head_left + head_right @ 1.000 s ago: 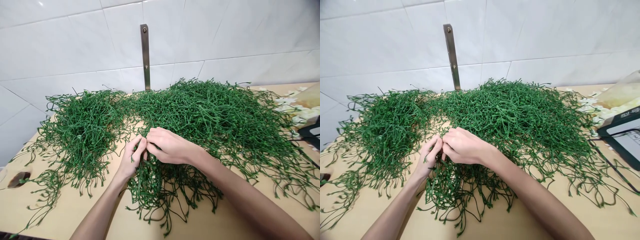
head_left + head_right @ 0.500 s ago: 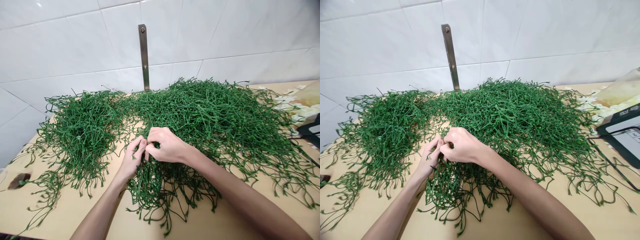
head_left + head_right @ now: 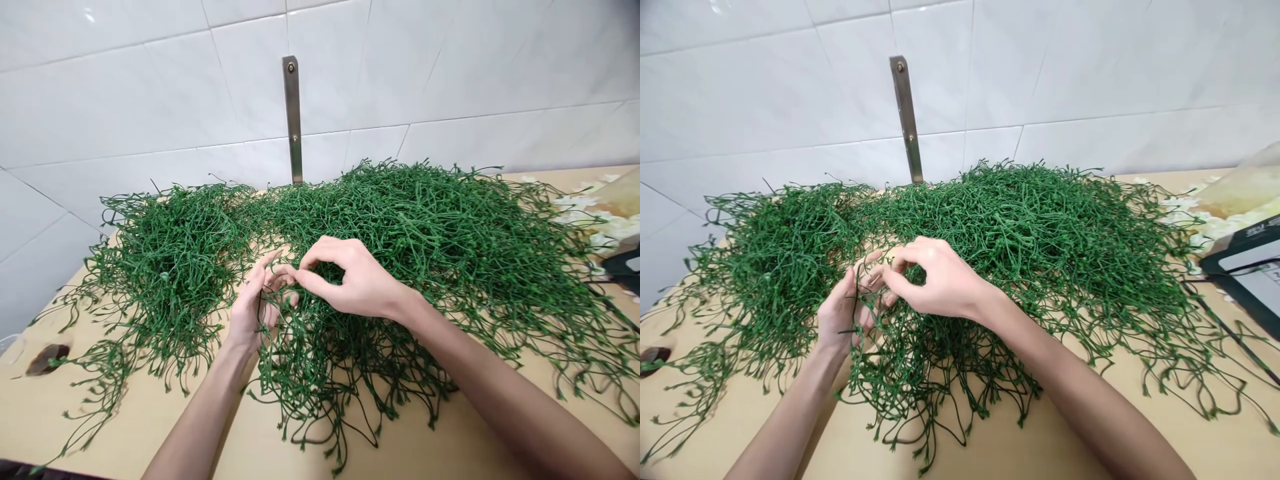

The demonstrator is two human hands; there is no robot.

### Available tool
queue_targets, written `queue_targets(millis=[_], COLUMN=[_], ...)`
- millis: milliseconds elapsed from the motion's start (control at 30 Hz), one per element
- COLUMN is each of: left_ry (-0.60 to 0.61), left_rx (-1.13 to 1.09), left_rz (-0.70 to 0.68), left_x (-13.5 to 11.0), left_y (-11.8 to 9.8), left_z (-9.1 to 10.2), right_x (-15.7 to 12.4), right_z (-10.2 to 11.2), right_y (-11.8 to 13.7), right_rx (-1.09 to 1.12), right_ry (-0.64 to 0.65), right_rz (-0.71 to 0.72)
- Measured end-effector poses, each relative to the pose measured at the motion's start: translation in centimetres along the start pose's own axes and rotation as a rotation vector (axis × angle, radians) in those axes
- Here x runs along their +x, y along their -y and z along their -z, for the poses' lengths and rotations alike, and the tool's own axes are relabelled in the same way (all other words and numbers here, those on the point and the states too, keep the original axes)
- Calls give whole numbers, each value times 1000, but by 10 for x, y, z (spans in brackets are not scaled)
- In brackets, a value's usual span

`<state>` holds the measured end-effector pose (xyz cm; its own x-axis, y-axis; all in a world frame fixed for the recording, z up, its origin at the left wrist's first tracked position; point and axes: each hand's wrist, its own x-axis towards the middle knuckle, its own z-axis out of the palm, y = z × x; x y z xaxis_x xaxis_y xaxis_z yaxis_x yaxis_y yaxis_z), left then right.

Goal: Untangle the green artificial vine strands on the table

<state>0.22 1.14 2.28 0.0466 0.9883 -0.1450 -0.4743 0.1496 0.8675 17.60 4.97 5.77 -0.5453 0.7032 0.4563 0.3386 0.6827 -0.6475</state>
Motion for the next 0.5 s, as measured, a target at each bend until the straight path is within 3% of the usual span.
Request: queue_targets(millis=[167,333,433,500], left_ry=[42,125,139,86], left_rx=[67,42,64,117], left_rz=[16,9,-16,-36], left_x=[-3,-3,-2,0], left_y=[4,8,9,8], left_z=[5,6,6,6], right_x=[0,0,1,2], right_z=[-9,-15,-12,-10], right_y=[8,6,3,-1], right_rx=[223,335,397,443], right_ry=[80,84,0,-117], right_rz=[-171,-153,-161,-195])
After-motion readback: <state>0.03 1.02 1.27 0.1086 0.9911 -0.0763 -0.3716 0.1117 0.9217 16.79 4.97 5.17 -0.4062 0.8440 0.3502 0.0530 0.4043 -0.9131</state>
